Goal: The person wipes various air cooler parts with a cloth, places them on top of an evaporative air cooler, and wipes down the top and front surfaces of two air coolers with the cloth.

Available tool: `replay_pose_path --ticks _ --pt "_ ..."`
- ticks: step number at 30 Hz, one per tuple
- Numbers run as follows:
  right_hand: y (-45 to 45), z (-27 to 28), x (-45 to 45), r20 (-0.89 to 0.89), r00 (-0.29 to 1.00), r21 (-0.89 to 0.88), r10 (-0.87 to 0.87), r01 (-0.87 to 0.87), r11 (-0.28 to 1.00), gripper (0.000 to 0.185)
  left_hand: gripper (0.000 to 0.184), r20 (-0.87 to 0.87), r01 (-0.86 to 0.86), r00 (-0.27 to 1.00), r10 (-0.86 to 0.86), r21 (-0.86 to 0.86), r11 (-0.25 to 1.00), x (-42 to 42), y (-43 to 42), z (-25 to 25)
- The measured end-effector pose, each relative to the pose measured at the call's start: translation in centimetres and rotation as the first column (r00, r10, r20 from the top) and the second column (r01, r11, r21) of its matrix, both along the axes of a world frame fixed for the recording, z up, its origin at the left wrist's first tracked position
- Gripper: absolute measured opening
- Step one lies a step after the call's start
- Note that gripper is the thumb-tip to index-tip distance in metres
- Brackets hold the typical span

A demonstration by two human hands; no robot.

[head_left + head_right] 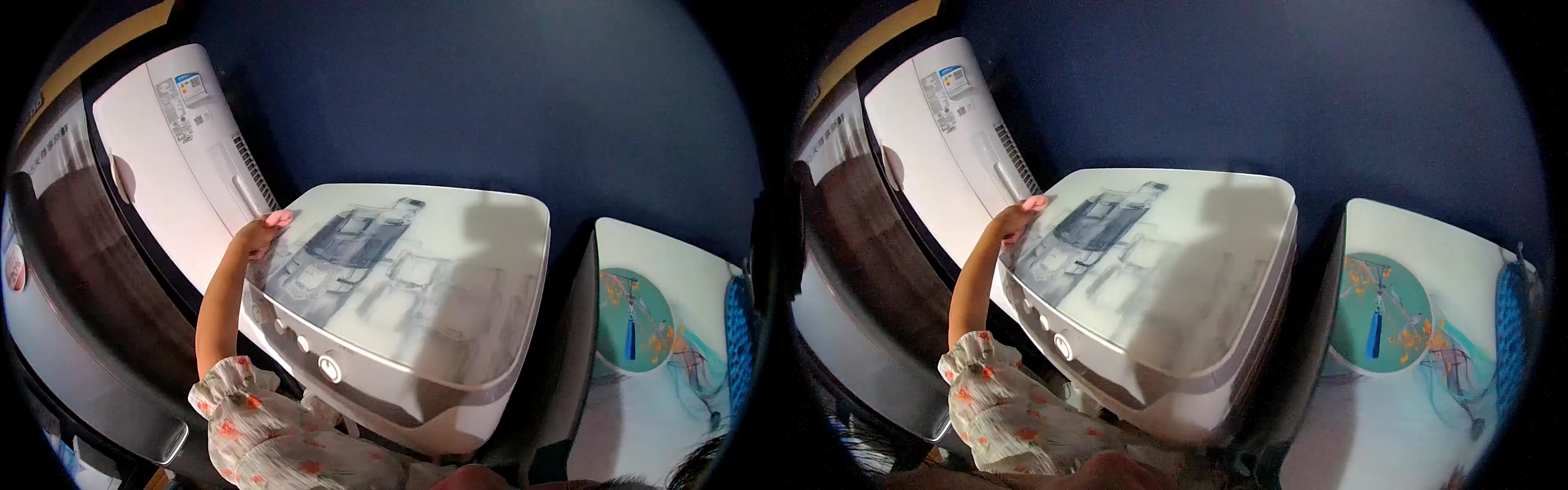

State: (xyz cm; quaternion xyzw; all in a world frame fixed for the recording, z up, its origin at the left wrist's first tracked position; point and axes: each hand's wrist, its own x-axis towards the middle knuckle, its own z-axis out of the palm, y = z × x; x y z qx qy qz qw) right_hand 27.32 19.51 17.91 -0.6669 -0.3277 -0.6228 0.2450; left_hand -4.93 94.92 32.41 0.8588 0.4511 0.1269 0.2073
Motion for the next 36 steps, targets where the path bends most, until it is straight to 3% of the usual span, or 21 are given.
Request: replay_pose_path --ticks 2,4,5,7,8,9,11,12,15,17,22,26,30,33,34,36 --pt "0.7 0.5 -0.7 -0.048 0.998 0.04 -0.034 0.036 0.999 0.043 0.024 0.005 0.061 0.998 -0.062 0.094 0.994 2.9 -5.6 0.6" --pt "1.3 0.7 -0.5 -0.047 0.999 0.061 -0.022 0.024 0.998 0.043 0.038 0.085 0.191 0.976 -0.2 0.106 0.976 4.2 -5.3 -1.5" --pt "1.4 0.7 -0.3 -0.026 1.0 0.065 0.002 0.0 0.998 0.043 0.037 -0.076 0.097 0.993 -0.086 0.167 0.981 7.0 -11.4 0.7" --pt "0.9 0.6 0.2 0.037 0.999 0.036 0.032 -0.034 0.999 0.042 0.037 -0.11 0.309 0.951 -0.289 0.293 0.905 9.8 -15.7 0.1" --pt "1.4 0.8 -0.3 -0.008 0.999 0.062 -0.037 0.038 0.997 0.042 0.037 -0.158 0.385 0.923 -0.351 0.334 0.86 11.4 -19.7 0.7" --pt "1.7 0.9 -0.3 -0.005 1.0 0.073 0.002 -0.001 0.997 0.041 0.038 -0.103 0.511 0.857 -0.505 0.304 0.804 12.7 -21.6 0.1" --pt "1.2 0.6 0.1 -0.01 0.998 0.064 0.068 -0.067 0.996 0.04 0.039 -0.214 0.637 0.752 -0.623 0.48 0.603 15.1 -27.5 -0.4" --pt "-2.4 -1.6 0.3 -0.182 0.957 -0.278 -0.224 0.168 0.946 0.043 0.041 -0.175 0.704 0.688 -0.705 0.4 0.587 16.0 -30.6 0.3" --pt "-1.5 -2.9 1.1 -0.272 0.962 -0.035 0.035 -0.046 0.998 0.04 0.047 -0.172 0.791 0.564 -0.808 0.394 0.469 18.9 -34.1 0.7" --pt "-1.4 -2.4 0.8 -0.262 0.965 -0.059 0.021 -0.037 0.998 0.037 0.049 -0.147 0.854 0.457 -0.877 0.347 0.387 21.4 -33.4 0.6" --pt "-0.1 -1.8 0.5 -0.211 0.977 -0.005 0.045 -0.047 0.999 0.036 0.039 -0.078 0.74 0.669 -0.739 -0.023 0.673 28.3 -31.2 3.6" --pt "0.3 -1.0 0.2 -0.229 0.972 0.008 0.056 -0.056 0.998 0.032 0.036 0.001 0.616 0.78 -0.626 -0.178 0.767 35.4 -25.7 1.5" --pt "0.7 -1.0 0.3 -0.181 0.98 0.039 0.081 -0.076 0.996 0.032 0.035 -0.025 0.686 0.719 -0.694 -0.133 0.715 32.9 -28.7 1.9" --pt "0.7 -0.6 0.3 -0.162 0.981 0.027 0.111 -0.108 0.994 0.034 0.036 -0.066 0.794 0.607 -0.792 0.065 0.604 27.6 -31.7 1.4" --pt "0.3 -1.0 0.7 -0.166 0.979 -0.011 0.12 -0.124 0.992 0.037 0.035 0.047 0.938 0.319 -0.946 0.13 0.323 25.7 -33.1 1.2" --pt "0.2 -1.1 1.0 -0.151 0.98 -0.036 0.133 -0.139 0.99 0.038 0.037 -0.184 0.831 0.542 -0.82 0.261 0.491 20.2 -36.8 1.7"
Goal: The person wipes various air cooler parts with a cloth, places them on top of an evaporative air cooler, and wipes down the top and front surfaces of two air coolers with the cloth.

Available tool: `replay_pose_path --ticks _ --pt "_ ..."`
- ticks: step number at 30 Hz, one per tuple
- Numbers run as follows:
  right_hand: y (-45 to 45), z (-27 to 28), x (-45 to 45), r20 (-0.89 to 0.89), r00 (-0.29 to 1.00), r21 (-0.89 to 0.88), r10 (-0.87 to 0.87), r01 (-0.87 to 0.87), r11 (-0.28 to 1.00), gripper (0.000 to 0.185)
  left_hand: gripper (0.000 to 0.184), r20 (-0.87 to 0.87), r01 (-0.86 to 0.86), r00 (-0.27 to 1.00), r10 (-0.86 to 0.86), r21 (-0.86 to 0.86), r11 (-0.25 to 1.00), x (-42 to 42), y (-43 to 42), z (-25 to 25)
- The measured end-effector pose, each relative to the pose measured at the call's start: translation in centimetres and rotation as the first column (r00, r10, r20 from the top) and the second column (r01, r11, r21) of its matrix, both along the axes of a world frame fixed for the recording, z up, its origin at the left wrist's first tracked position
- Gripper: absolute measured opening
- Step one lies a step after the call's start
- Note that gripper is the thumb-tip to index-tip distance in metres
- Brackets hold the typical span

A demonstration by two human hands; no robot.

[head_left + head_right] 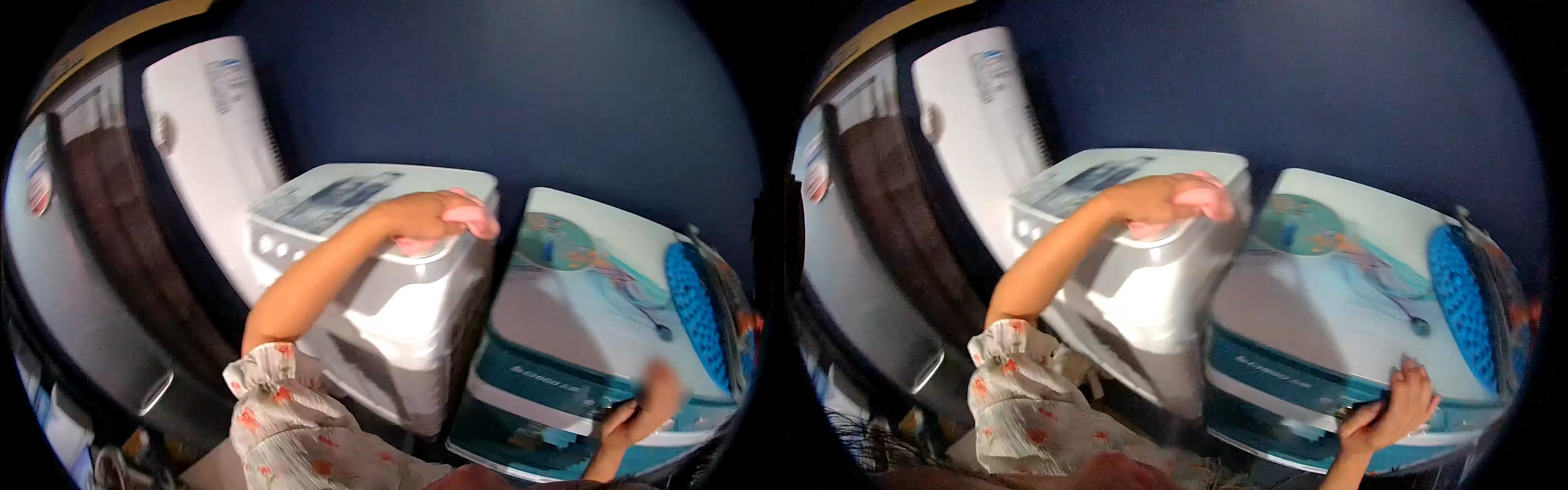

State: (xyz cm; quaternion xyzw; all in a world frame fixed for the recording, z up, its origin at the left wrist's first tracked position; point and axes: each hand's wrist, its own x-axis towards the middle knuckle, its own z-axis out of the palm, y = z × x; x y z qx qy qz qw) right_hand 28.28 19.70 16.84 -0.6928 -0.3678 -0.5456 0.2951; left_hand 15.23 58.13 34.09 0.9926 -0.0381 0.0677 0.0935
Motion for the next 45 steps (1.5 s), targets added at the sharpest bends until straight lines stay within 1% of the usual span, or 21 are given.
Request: replay_pose_path --ticks 4,6,8,11,12,13,15,16,20,24,26,29,30,32,33,34,40,42,43,44,45 --pt "-0.1 0.8 -0.1 0.069 0.998 -0.057 0.016 -0.012 0.998 0.038 0.038 0.295 -0.237 0.926 0.235 -0.03 0.971 -6.4 -2.4 -2.2" --pt "-0.5 0.5 -0.5 0.008 0.992 -0.118 -0.127 0.127 0.985 0.038 0.036 0.284 -0.304 0.904 0.319 -0.096 0.948 -7.9 -1.1 -2.3" --pt "-0.7 0.4 -0.1 0.039 0.991 -0.129 -0.129 0.133 0.983 0.038 0.032 0.24 -0.413 0.849 0.471 -0.255 0.874 -9.8 2.6 -2.5" --pt "-0.9 0.6 0.4 0.088 0.99 -0.067 -0.112 0.118 0.991 0.038 0.025 0.257 -0.657 0.64 0.724 -0.305 0.689 -14.5 10.0 -2.6" --pt "-1.0 0.7 0.4 0.104 0.989 -0.027 -0.104 0.108 0.994 0.038 0.027 0.209 -0.651 0.577 0.79 -0.465 0.599 -16.4 12.8 -2.8" --pt "-0.8 0.9 0.3 0.117 0.988 0.0 -0.099 0.099 0.995 0.038 0.028 0.173 -0.577 0.589 0.789 -0.594 0.561 -18.3 16.5 -3.5" --pt "-0.1 1.2 0.0 0.138 0.986 0.042 -0.088 0.083 0.996 0.039 0.023 0.167 -0.648 0.342 0.925 -0.671 0.361 -21.2 21.4 -4.3" --pt "0.3 1.4 -0.3 0.145 0.986 0.06 -0.083 0.075 0.995 0.04 0.02 0.062 -0.638 0.246 0.967 -0.741 0.21 -22.3 21.6 -3.7" --pt "2.0 1.8 -1.1 0.172 0.982 0.102 -0.08 0.063 0.993 0.044 0.026 0.179 -0.493 0.15 0.972 -0.839 0.23 -25.9 28.2 -5.3" --pt "2.3 2.1 -1.6 0.192 0.977 0.104 -0.095 0.076 0.992 0.047 0.033 0.574 -0.139 0.146 0.806 -0.794 0.591 -27.2 32.2 -8.1" --pt "2.0 2.2 -1.7 0.185 0.977 0.092 -0.107 0.091 0.992 0.047 0.039 0.296 -0.1 0.068 0.953 -0.948 0.302 -28.2 32.3 -9.0" --pt "2.4 2.1 -2.0 0.157 0.978 0.096 -0.134 0.12 0.988 0.045 0.041 0.405 0.025 -0.01 0.914 -0.914 0.405 -29.7 34.4 -12.3" --pt "2.3 2.1 -2.0 0.15 0.979 0.088 -0.137 0.125 0.988 0.045 0.038 0.424 -0.069 -0.059 0.904 -0.905 0.421 -30.0 34.8 -13.5" --pt "2.0 2.1 -1.8 0.136 0.984 0.084 -0.113 0.103 0.991 0.044 0.035 0.373 -0.147 -0.1 0.922 -0.922 0.357 -30.8 35.2 -15.6" --pt "1.9 1.9 -1.7 0.127 0.988 0.091 -0.092 0.08 0.993 0.043 0.032 0.404 -0.249 -0.126 0.906 -0.897 0.365 -30.7 34.0 -15.9" --pt "1.8 1.8 -1.6 0.118 0.99 0.101 -0.073 0.061 0.993 0.043 0.028 0.465 -0.304 -0.088 0.881 -0.855 0.421 -30.8 33.0 -16.1" --pt "1.6 1.5 -0.8 0.196 0.979 0.13 -0.063 0.038 0.991 0.042 0.028 0.577 -0.5 -0.15 0.803 -0.745 0.442 -28.9 23.4 -17.9" --pt "-2.7 -0.4 5.0 0.179 0.98 -0.227 0.091 -0.049 0.973 0.042 0.028 0.631 -0.524 -0.16 0.759 -0.706 0.476 -28.4 21.8 -19.8" --pt "-0.4 1.2 1.4 0.174 0.985 -0.07 0.018 -0.006 0.998 0.039 0.028 0.698 -0.56 -0.165 0.697 -0.648 0.516 -28.2 21.7 -21.1" --pt "2.3 2.9 -2.3 0.156 0.986 0.09 -0.057 0.044 0.995 0.043 0.028 0.721 -0.588 -0.097 0.686 -0.597 0.546 -27.6 18.4 -19.8" --pt "2.3 2.9 -2.2 0.16 0.986 0.108 -0.052 0.035 0.994 0.044 0.032 0.705 -0.637 -0.068 0.706 -0.575 0.513 -27.3 16.5 -19.3"
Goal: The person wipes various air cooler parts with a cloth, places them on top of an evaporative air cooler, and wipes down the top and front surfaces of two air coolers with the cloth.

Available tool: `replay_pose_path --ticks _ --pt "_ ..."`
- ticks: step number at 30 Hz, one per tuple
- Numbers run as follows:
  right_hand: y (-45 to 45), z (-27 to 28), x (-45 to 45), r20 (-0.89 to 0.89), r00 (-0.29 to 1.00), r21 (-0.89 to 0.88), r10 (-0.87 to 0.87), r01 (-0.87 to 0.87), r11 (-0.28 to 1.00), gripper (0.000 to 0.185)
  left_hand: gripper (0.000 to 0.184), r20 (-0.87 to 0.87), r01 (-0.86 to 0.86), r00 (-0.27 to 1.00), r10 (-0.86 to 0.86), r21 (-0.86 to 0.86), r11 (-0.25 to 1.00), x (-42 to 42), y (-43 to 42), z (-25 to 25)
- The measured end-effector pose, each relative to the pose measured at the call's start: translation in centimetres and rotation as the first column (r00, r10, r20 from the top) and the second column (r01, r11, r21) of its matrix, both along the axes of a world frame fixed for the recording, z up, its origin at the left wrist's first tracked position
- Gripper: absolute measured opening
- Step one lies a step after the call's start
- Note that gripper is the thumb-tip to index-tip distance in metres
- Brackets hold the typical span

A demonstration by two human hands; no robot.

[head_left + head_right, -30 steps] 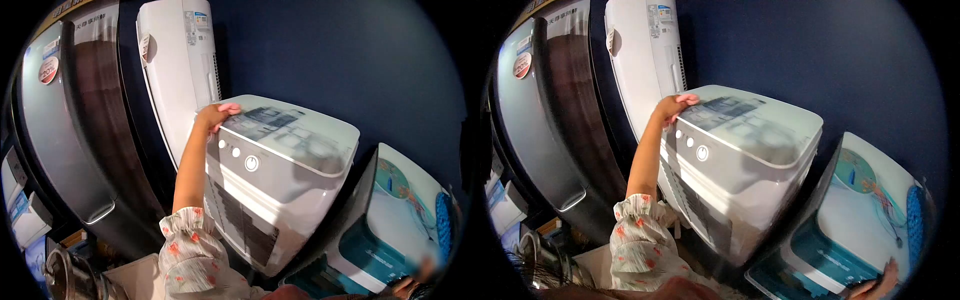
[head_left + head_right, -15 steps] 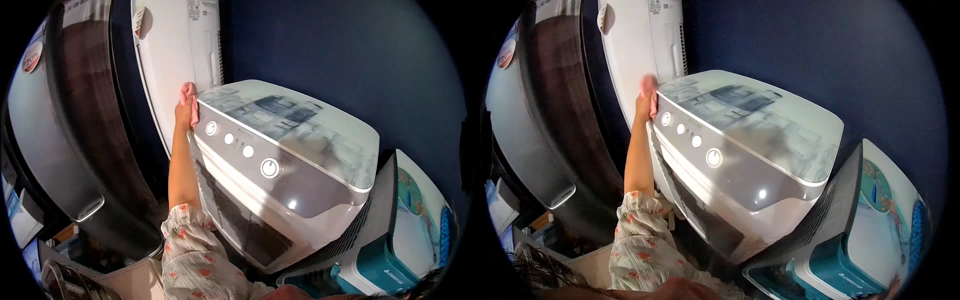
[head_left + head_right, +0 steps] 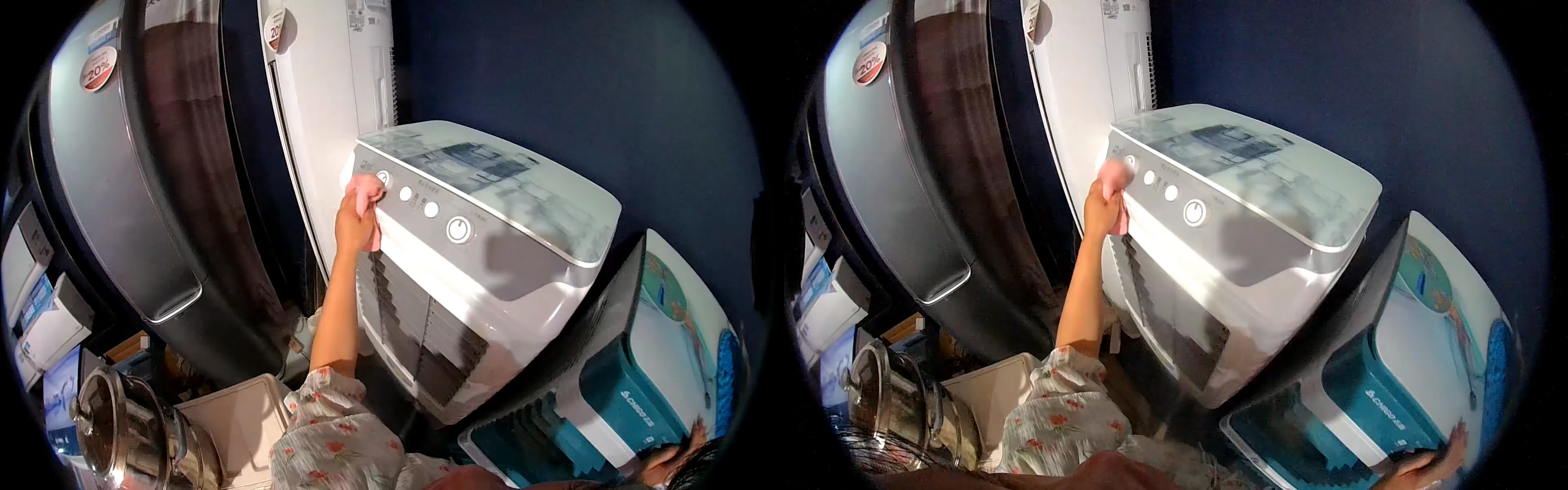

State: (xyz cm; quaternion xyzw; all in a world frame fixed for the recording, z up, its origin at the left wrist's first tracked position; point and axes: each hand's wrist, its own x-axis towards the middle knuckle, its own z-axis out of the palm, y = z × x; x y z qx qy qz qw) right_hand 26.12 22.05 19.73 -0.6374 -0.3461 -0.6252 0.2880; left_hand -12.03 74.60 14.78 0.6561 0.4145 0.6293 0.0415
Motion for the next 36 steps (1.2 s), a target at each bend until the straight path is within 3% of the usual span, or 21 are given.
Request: replay_pose_path --ticks 1,3,6,10,13,15,17,19,20,23,24,28,31,32,36 --pt "0.1 0.4 -0.4 0.002 0.999 -0.004 0.033 -0.033 0.999 0.044 0.036 -0.064 -0.022 0.998 0.02 -0.029 0.999 0.4 -1.4 0.1" --pt "-2.6 -2.1 2.8 -0.007 0.991 -0.203 -0.132 0.128 0.971 0.04 0.038 -0.041 0.03 0.999 -0.032 -0.042 0.999 1.1 -3.0 -0.8" --pt "-2.6 -2.1 2.6 -0.004 0.989 -0.201 -0.149 0.145 0.969 0.037 0.044 -0.121 0.053 0.991 -0.056 -0.032 0.998 3.3 -8.3 -0.4" --pt "-2.8 -2.4 2.8 -0.012 0.99 -0.202 -0.138 0.133 0.97 0.037 0.043 -0.265 0.358 0.91 -0.319 0.113 0.927 3.8 -13.1 1.5" --pt "-2.9 -2.7 3.3 -0.018 0.992 -0.197 -0.128 0.122 0.973 0.037 0.044 -0.018 0.355 0.935 -0.355 0.072 0.932 2.0 -9.6 3.1" --pt "-3.1 -2.6 3.4 -0.026 0.993 -0.21 -0.117 0.109 0.972 0.036 0.038 -0.104 0.062 0.994 -0.04 0.223 0.973 0.2 -5.6 6.6" --pt "-3.0 -2.4 3.1 -0.014 0.991 -0.216 -0.134 0.128 0.968 0.035 0.033 -0.233 -0.167 0.956 0.178 0.068 0.984 -1.4 -1.2 8.8" --pt "-2.8 -2.3 2.6 -0.012 0.99 -0.214 -0.141 0.136 0.967 0.036 0.028 -0.325 -0.147 0.94 0.102 -0.118 0.982 -2.7 3.0 9.2" --pt "-2.8 -2.3 2.5 -0.014 0.99 -0.214 -0.142 0.136 0.967 0.036 0.028 -0.378 -0.161 0.926 0.022 -0.341 0.926 -3.0 5.3 9.0" --pt "-2.9 -2.4 2.9 -0.028 0.989 -0.206 -0.146 0.137 0.969 0.036 0.027 -0.463 -0.091 0.886 -0.01 -0.194 0.977 -0.8 2.6 9.8" --pt "-3.1 -2.6 2.8 -0.039 0.989 -0.211 -0.143 0.132 0.968 0.036 0.03 -0.494 -0.075 0.864 0.094 0.057 0.996 -0.3 2.8 9.0" --pt "-2.7 -2.5 2.7 -0.021 0.987 -0.2 -0.158 0.15 0.968 0.036 0.026 -0.625 -0.16 0.765 0.156 0.05 0.986 2.5 -3.3 11.8" --pt "-2.6 -2.4 2.7 -0.017 0.99 -0.185 -0.139 0.134 0.974 0.037 0.023 -0.659 -0.091 0.75 0.053 -0.022 0.996 4.5 -5.5 12.2" --pt "-2.6 -2.4 2.8 -0.018 0.991 -0.184 -0.134 0.129 0.974 0.036 0.021 -0.596 -0.031 0.802 0.043 0.031 0.999 5.2 -6.8 11.9" --pt "-2.4 -2.1 2.4 -0.038 0.997 -0.166 -0.064 0.057 0.985 0.036 0.021 -0.588 0.064 0.809 0.015 0.114 0.991 7.7 -12.0 11.9"
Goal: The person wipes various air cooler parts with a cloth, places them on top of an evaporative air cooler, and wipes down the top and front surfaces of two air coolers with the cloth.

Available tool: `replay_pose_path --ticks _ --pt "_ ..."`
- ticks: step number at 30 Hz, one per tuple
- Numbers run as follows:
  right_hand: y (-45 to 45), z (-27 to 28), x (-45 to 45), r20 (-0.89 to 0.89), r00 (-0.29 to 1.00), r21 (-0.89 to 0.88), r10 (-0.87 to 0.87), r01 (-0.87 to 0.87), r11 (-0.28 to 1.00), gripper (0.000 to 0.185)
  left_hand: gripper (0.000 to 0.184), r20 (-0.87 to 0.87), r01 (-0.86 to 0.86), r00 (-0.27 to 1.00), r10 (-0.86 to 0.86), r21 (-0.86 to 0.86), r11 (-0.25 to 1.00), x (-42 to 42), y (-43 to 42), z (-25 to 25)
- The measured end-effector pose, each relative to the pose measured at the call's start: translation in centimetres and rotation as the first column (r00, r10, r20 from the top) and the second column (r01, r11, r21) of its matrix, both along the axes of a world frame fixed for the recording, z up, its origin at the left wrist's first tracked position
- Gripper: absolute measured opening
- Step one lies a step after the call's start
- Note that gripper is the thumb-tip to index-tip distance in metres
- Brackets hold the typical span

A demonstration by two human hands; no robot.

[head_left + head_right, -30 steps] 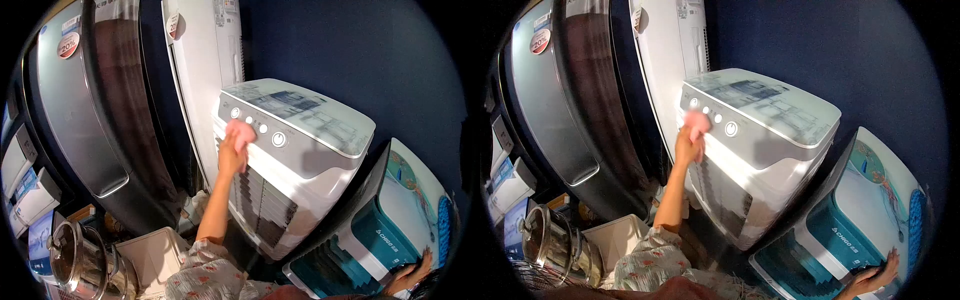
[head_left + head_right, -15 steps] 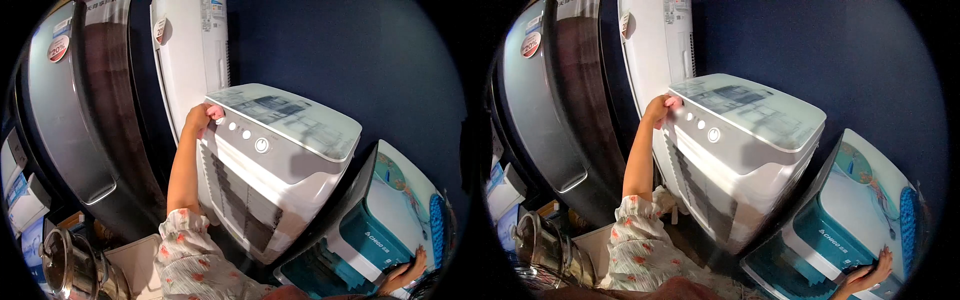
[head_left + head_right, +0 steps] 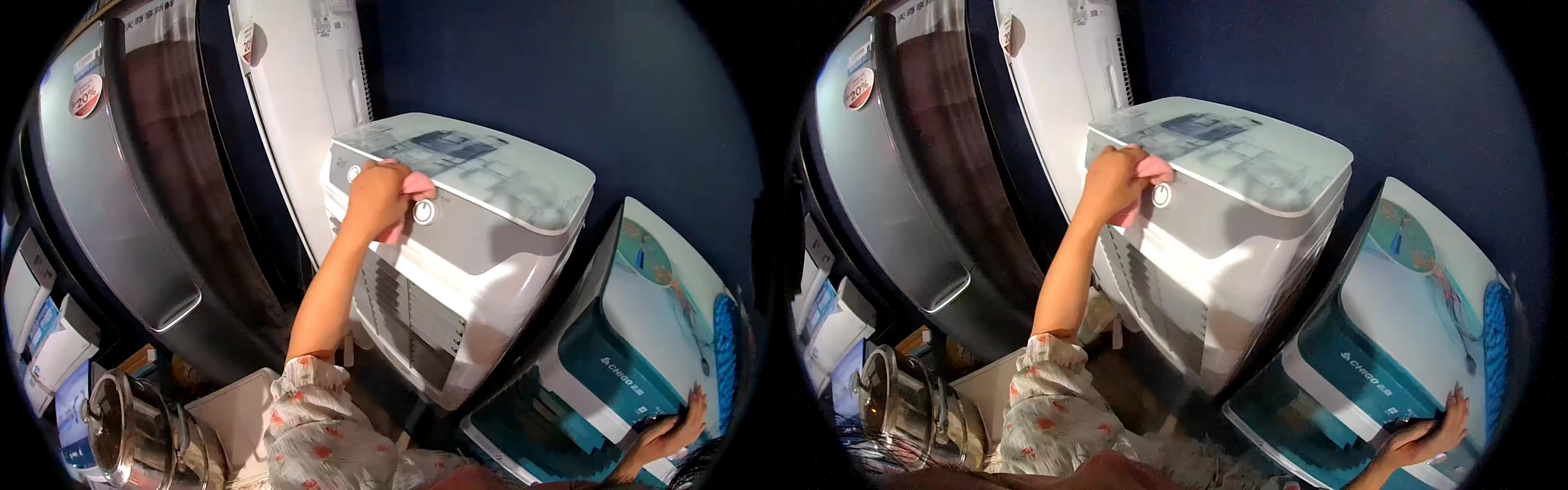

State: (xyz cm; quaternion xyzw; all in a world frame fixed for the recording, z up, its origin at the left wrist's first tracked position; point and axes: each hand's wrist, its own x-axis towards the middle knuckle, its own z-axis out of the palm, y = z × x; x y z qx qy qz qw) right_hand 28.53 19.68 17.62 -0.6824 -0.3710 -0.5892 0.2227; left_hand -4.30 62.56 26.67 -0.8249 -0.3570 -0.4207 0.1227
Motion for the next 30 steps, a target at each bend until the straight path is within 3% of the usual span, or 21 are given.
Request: replay_pose_path --ticks 4,8,9,11,13,14,17,20,22,24,25,26,27,28,30 --pt "0.0 0.0 0.0 -0.04 0.999 0.019 0.033 -0.032 0.999 0.035 0.022 -0.101 0.012 0.995 -0.009 0.025 1.0 1.8 -3.1 0.9" --pt "0.4 0.6 -0.5 -0.012 0.997 0.032 0.081 -0.081 0.996 0.034 0.014 -0.167 -0.1 0.973 0.16 0.317 0.943 3.9 -3.8 -0.1" --pt "0.4 0.7 -0.6 -0.013 0.996 0.032 0.091 -0.09 0.995 0.034 0.015 -0.276 -0.151 0.941 0.194 0.169 0.974 4.7 -6.0 0.7" --pt "0.4 0.8 -0.4 -0.009 0.994 0.029 0.112 -0.111 0.993 0.034 0.015 -0.235 -0.231 0.915 0.327 0.359 0.904 6.7 -7.0 -1.2" --pt "0.4 0.7 -0.4 -0.003 0.997 0.038 0.083 -0.083 0.996 0.035 0.015 -0.039 -0.209 0.966 0.256 0.466 0.86 7.1 -9.4 -2.9" --pt "0.3 0.6 -0.3 -0.002 0.998 0.036 0.062 -0.062 0.997 0.035 0.019 -0.033 -0.14 0.985 0.167 0.399 0.906 7.0 -9.8 -4.4" --pt "0.4 0.3 -0.2 -0.002 0.998 0.046 0.055 -0.055 0.997 0.035 0.029 0.155 -0.025 0.988 0.028 -0.017 1.0 5.3 -13.3 -8.1" --pt "0.3 0.7 -0.1 0.005 0.995 0.036 0.104 -0.104 0.994 0.035 0.033 0.345 0.189 0.926 -0.153 -0.073 0.979 2.6 -13.3 -8.7" --pt "0.2 0.7 -0.2 -0.001 0.994 0.029 0.107 -0.107 0.994 0.036 0.031 0.495 0.26 0.862 -0.106 -0.253 0.932 0.4 -10.5 -8.6" --pt "0.3 0.6 -0.6 -0.015 0.998 0.031 0.066 -0.066 0.997 0.036 0.031 0.63 0.083 0.773 -0.073 0.015 0.996 -1.7 -6.2 -8.9" --pt "0.4 0.6 -0.6 -0.015 0.998 0.037 0.062 -0.062 0.997 0.036 0.033 0.685 -0.056 0.729 0.006 0.052 0.997 -2.8 -4.4 -8.5" --pt "0.4 0.6 -0.6 -0.014 0.998 0.039 0.058 -0.057 0.998 0.036 0.033 0.704 -0.131 0.679 0.208 -0.163 0.978 -3.5 -3.7 -6.5" --pt "0.4 0.6 -0.6 -0.013 0.999 0.039 0.052 -0.052 0.998 0.036 0.034 0.689 -0.25 0.702 0.182 0.0 0.968 -4.4 -1.9 -5.6" --pt "0.4 0.5 -0.5 -0.013 0.999 0.038 0.041 -0.041 0.998 0.036 0.034 0.618 -0.303 0.744 0.252 -0.025 0.953 -5.5 0.6 -5.2" --pt "0.3 0.2 -0.4 -0.013 1.0 0.033 0.021 -0.021 0.999 0.036 0.039 0.464 -0.356 0.85 0.248 0.158 0.921 -6.9 4.8 -4.3"
